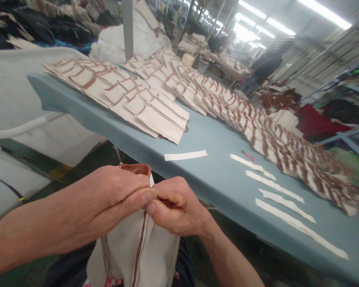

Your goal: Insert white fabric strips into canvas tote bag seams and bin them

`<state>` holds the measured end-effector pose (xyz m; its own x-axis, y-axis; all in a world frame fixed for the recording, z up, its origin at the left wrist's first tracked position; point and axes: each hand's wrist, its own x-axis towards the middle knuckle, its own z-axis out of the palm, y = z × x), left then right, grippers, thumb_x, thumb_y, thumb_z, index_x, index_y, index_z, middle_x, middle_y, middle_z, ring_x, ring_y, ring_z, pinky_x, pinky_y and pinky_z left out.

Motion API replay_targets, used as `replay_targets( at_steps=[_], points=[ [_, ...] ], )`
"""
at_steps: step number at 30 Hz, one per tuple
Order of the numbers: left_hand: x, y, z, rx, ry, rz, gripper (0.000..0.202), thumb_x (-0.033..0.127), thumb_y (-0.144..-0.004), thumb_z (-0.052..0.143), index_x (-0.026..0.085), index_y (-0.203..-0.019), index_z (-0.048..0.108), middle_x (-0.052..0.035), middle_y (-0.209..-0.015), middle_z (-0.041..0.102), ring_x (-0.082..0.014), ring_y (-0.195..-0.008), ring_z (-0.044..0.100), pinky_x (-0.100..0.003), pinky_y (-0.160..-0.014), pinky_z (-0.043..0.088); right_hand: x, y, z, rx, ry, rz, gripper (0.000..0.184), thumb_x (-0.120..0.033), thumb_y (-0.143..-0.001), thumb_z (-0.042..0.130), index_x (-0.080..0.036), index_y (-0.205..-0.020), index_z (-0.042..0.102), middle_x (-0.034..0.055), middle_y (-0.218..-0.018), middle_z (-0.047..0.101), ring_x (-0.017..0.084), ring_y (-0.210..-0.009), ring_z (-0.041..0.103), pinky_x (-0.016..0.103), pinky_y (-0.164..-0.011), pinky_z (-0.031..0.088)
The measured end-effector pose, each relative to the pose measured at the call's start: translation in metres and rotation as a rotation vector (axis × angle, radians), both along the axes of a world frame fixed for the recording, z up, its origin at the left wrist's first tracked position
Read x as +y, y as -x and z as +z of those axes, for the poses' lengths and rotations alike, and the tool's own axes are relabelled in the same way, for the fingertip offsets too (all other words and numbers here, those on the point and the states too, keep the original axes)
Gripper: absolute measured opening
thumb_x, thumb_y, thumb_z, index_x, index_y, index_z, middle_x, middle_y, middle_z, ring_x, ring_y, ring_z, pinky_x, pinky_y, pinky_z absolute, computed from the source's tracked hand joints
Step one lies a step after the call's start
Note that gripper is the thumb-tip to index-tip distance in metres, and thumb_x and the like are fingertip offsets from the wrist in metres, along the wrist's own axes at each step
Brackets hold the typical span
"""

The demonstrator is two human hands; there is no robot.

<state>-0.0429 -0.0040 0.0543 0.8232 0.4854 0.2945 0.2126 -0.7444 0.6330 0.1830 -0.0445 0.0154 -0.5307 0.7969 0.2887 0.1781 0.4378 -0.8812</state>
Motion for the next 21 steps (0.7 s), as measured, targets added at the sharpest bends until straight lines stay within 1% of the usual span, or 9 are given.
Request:
replay_targets(
  at_steps=[2,5,8,10,12,14,17,19,21],
  points=[
    [0.005,-0.006,-0.002,-0.003,0.058,-0.008,0.046,0.027,-0.122,0.042,0.025,-0.082,0.064,0.0076,-0.073,0.065,-0.0133,-0.063,0.056,-0.024,-0.068,0.043,0.003,-0.002,-0.003,-0.014,0.053,0.001,0.038,-0.035,-0.107,0.062,-0.024,-0.074,0.048,-0.0073,-0.065,0.038,0.009,-0.059,0.037,0.027,-0.058,0.030],
    [0.005,-0.013,-0.014,-0.020,0.050,0.077,0.045,0.028,-0.120,0.046,0.025,-0.076,0.056,0.0070,-0.069,0.057,-0.0139,-0.060,0.050,-0.030,-0.060,0.033,0.007,-0.007,-0.006,-0.021,0.034,-0.008,0.034,-0.036,-0.110,0.064,-0.022,-0.080,0.059,-0.0074,-0.067,0.041,0.009,-0.060,0.037,0.026,-0.060,0.031],
    [0.000,-0.022,-0.021,-0.064,0.099,0.126,0.049,0.030,-0.118,0.048,0.025,-0.069,0.046,0.0073,-0.062,0.042,-0.0134,-0.056,0.039,-0.032,-0.057,0.027,0.009,-0.014,-0.007,-0.032,0.023,-0.004,0.041,-0.046,-0.113,0.067,-0.021,-0.080,0.062,-0.0063,-0.069,0.047,0.009,-0.062,0.041,0.026,-0.060,0.034],
    [-0.002,-0.028,-0.019,-0.090,0.253,0.110,0.053,0.035,-0.117,0.048,0.025,-0.066,0.039,0.0071,-0.062,0.034,-0.0126,-0.056,0.034,-0.032,-0.055,0.026,0.006,-0.018,-0.005,-0.034,0.059,0.004,0.049,-0.051,-0.113,0.068,-0.021,-0.075,0.057,-0.0055,-0.068,0.048,0.010,-0.062,0.043,0.027,-0.059,0.034],
    [-0.003,-0.033,-0.014,-0.110,0.491,0.051,0.057,0.046,-0.114,0.050,0.025,-0.064,0.033,0.0070,-0.063,0.029,-0.0122,-0.057,0.030,-0.030,-0.054,0.026,0.002,-0.020,-0.001,-0.007,0.089,0.024,0.054,-0.052,-0.114,0.067,-0.023,-0.071,0.049,-0.0055,-0.066,0.046,0.010,-0.060,0.042,0.028,-0.058,0.034],
    [-0.002,-0.036,-0.010,-0.122,0.706,-0.013,0.063,0.060,-0.109,0.056,0.025,-0.062,0.034,0.0068,-0.064,0.030,-0.0122,-0.061,0.031,-0.028,-0.054,0.027,-0.003,-0.021,0.004,0.023,0.073,0.044,0.055,-0.049,-0.115,0.064,-0.025,-0.070,0.043,-0.0057,-0.065,0.043,0.011,-0.059,0.041,0.029,-0.059,0.035],
    [0.001,-0.036,-0.012,-0.136,0.874,-0.064,0.064,0.068,-0.100,0.070,0.024,-0.062,0.042,0.0075,-0.064,0.035,-0.0120,-0.062,0.033,-0.026,-0.052,0.027,-0.009,-0.020,0.008,0.043,-0.019,0.055,0.049,-0.043,-0.116,0.058,-0.026,-0.074,0.042,-0.0051,-0.067,0.047,0.013,-0.061,0.045,0.030,-0.066,0.041],
    [0.001,-0.034,-0.016,-0.140,0.882,-0.069,0.059,0.063,-0.099,0.072,0.024,-0.064,0.045,0.0083,-0.064,0.038,-0.0111,-0.059,0.032,-0.026,-0.050,0.026,-0.011,-0.020,0.008,0.050,-0.072,0.033,0.042,-0.036,-0.115,0.056,-0.026,-0.076,0.044,-0.0045,-0.068,0.051,0.014,-0.063,0.049,0.030,-0.068,0.042],
    [0.000,-0.029,-0.020,-0.115,0.795,-0.040,0.054,0.055,-0.102,0.069,0.024,-0.066,0.044,0.0084,-0.064,0.040,-0.0110,-0.057,0.033,-0.025,-0.049,0.028,-0.010,-0.022,0.006,0.035,-0.110,0.001,0.035,-0.029,-0.113,0.056,-0.026,-0.079,0.048,-0.0040,-0.070,0.055,0.014,-0.065,0.052,0.029,-0.068,0.042]
  ],
)
